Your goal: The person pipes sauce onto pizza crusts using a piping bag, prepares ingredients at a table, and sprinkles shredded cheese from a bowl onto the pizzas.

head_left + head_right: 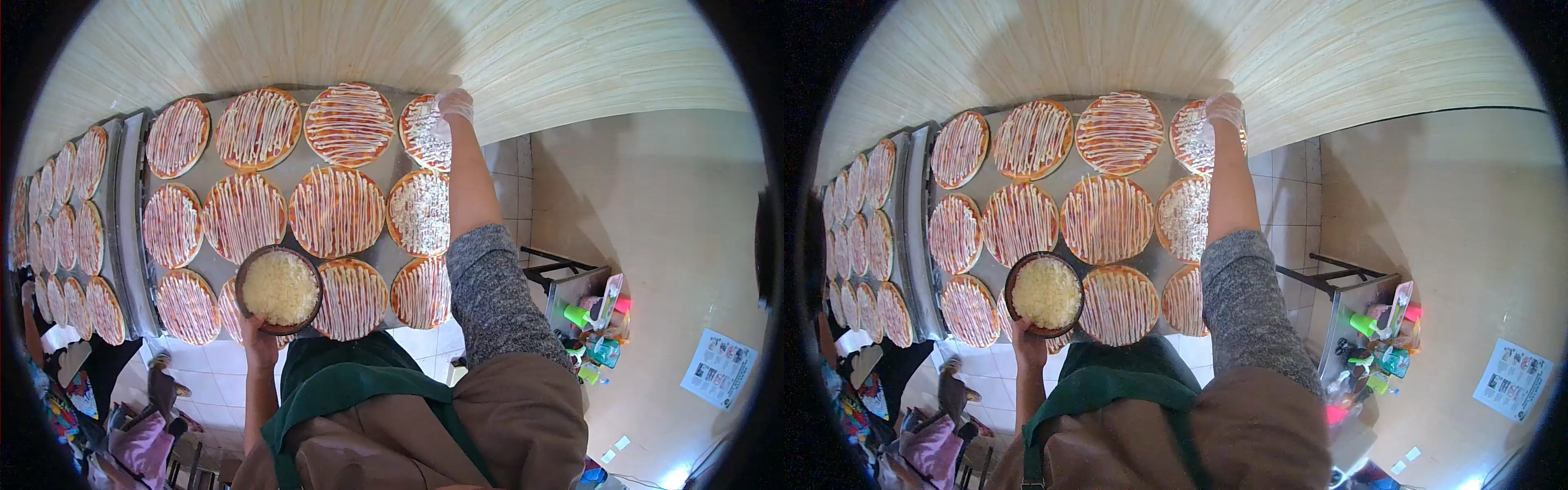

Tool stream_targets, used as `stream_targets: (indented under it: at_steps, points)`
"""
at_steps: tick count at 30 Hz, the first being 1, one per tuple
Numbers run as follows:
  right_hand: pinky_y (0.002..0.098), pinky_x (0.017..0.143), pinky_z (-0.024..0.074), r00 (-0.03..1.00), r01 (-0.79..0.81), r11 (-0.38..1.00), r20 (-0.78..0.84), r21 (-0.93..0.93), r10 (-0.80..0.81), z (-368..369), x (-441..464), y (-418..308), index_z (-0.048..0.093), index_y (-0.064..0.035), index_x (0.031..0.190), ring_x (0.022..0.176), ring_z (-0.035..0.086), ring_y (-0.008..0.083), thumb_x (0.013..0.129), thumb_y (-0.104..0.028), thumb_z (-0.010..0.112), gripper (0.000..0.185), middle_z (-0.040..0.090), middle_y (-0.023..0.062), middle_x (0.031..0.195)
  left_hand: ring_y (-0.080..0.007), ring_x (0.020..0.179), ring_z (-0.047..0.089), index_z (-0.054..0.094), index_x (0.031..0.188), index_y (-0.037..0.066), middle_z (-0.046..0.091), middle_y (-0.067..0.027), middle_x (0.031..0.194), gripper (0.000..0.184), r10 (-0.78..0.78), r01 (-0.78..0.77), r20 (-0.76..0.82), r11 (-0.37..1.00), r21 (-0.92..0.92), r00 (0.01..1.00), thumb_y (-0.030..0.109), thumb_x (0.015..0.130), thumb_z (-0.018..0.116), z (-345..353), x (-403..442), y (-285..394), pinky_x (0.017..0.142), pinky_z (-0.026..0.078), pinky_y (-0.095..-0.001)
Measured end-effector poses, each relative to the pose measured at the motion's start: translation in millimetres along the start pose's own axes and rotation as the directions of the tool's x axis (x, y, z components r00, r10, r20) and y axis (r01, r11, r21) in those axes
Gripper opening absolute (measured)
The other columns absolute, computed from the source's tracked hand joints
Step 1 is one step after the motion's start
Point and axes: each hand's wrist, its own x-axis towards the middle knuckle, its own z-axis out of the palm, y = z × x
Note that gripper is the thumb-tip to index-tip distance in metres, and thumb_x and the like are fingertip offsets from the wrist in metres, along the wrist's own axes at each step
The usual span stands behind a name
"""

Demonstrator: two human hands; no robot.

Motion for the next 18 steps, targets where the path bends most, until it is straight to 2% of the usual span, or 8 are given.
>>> stream_targets:
  at_steps: [4, 7, 10, 13, 14, 17, 18]
  points:
    - [0.0378, 0.077, 0.0489, 0.992, -0.123, 0.991, 0.026, 0.055, 0.122, -5.3, 1.7, 10.5, 0.068, -0.0077, 0.085, 0.091, 0.062, 0.0274, 0.080, -0.028, 0.051, 0.027, 0.065, 0.0151, 0.093, -0.0242, 0.119, 0.041, 0.033, 0.130, 0.003, 0.043, -0.0102, 0.128, 0.058, -0.031, 0.031, -0.002, 1.000, 0.005, 1.000, 0.016, 0.077, 0.052, 3.3, 1.7, -4.8, 0.100, 0.032, -0.0385]
    - [0.0368, 0.075, 0.0497, 0.996, -0.057, 0.998, -0.066, -0.016, 0.056, -4.8, -13.6, 35.4, 0.068, -0.0058, 0.083, 0.087, 0.063, 0.0284, 0.081, -0.023, 0.049, 0.026, 0.065, 0.0157, 0.089, -0.0241, 0.119, 0.041, 0.032, 0.131, 0.003, 0.042, -0.0103, 0.128, 0.059, -0.091, 0.091, -0.003, 0.996, -0.017, 0.996, 0.015, 0.076, 0.052, -3.3, 1.1, -7.2, 0.100, 0.031, -0.0380]
    - [0.0372, 0.075, 0.0497, 0.993, 0.061, 0.985, 0.107, -0.159, -0.044, -5.9, -25.0, 66.7, 0.068, -0.0046, 0.082, 0.087, 0.063, 0.0290, 0.080, -0.022, 0.050, 0.026, 0.065, 0.0163, 0.089, -0.0243, 0.119, 0.041, 0.032, 0.130, 0.003, 0.043, -0.0104, 0.128, 0.059, -0.096, 0.096, 0.007, 0.995, -0.026, 0.995, 0.015, 0.076, 0.052, -3.4, 0.5, -6.4, 0.100, 0.032, -0.0382]
    - [0.0372, 0.075, 0.0499, 0.990, -0.075, 0.995, 0.114, -0.066, 0.082, -1.4, -45.3, 83.8, 0.068, -0.0050, 0.083, 0.088, 0.063, 0.0290, 0.079, -0.022, 0.050, 0.025, 0.065, 0.0159, 0.090, -0.0256, 0.116, 0.044, 0.036, 0.128, 0.002, 0.046, -0.0111, 0.126, 0.054, -0.076, 0.076, -0.009, 0.997, -0.018, 0.997, 0.016, 0.078, 0.052, 9.7, -0.7, -0.6, 0.098, 0.035, -0.0402]
    - [0.0377, 0.075, 0.0502, 0.988, -0.007, 0.983, 0.148, -0.181, 0.035, 2.3, -50.8, 87.8, 0.069, -0.0072, 0.084, 0.087, 0.063, 0.0286, 0.079, -0.023, 0.051, 0.025, 0.066, 0.0142, 0.090, -0.0262, 0.115, 0.046, 0.037, 0.127, 0.001, 0.047, -0.0115, 0.126, 0.052, -0.073, 0.073, -0.019, 0.997, -0.014, 0.997, 0.016, 0.079, 0.051, 12.6, -1.2, 1.1, 0.098, 0.036, -0.0411]
    - [0.0381, 0.076, 0.0504, 0.951, 0.231, 0.949, 0.256, -0.213, -0.174, -10.8, -70.5, 82.0, 0.069, -0.0098, 0.086, 0.086, 0.064, 0.0287, 0.080, -0.022, 0.049, 0.024, 0.066, 0.0132, 0.090, -0.0260, 0.115, 0.046, 0.038, 0.127, 0.001, 0.048, -0.0111, 0.125, 0.052, -0.076, 0.078, 0.046, 0.996, -0.039, 0.996, 0.016, 0.079, 0.052, 8.6, 5.3, -0.3, 0.098, 0.036, -0.0409]
    - [0.0396, 0.075, 0.0501, 0.968, 0.157, 0.968, 0.226, -0.195, -0.112, -31.1, -79.7, 63.9, 0.069, -0.0105, 0.085, 0.085, 0.063, 0.0291, 0.080, -0.020, 0.047, 0.024, 0.065, 0.0138, 0.089, -0.0258, 0.115, 0.046, 0.039, 0.127, 0.001, 0.048, -0.0111, 0.125, 0.051, -0.078, 0.080, 0.060, 0.996, -0.046, 0.995, 0.016, 0.079, 0.052, 10.6, 5.9, 1.0, 0.098, 0.036, -0.0407]
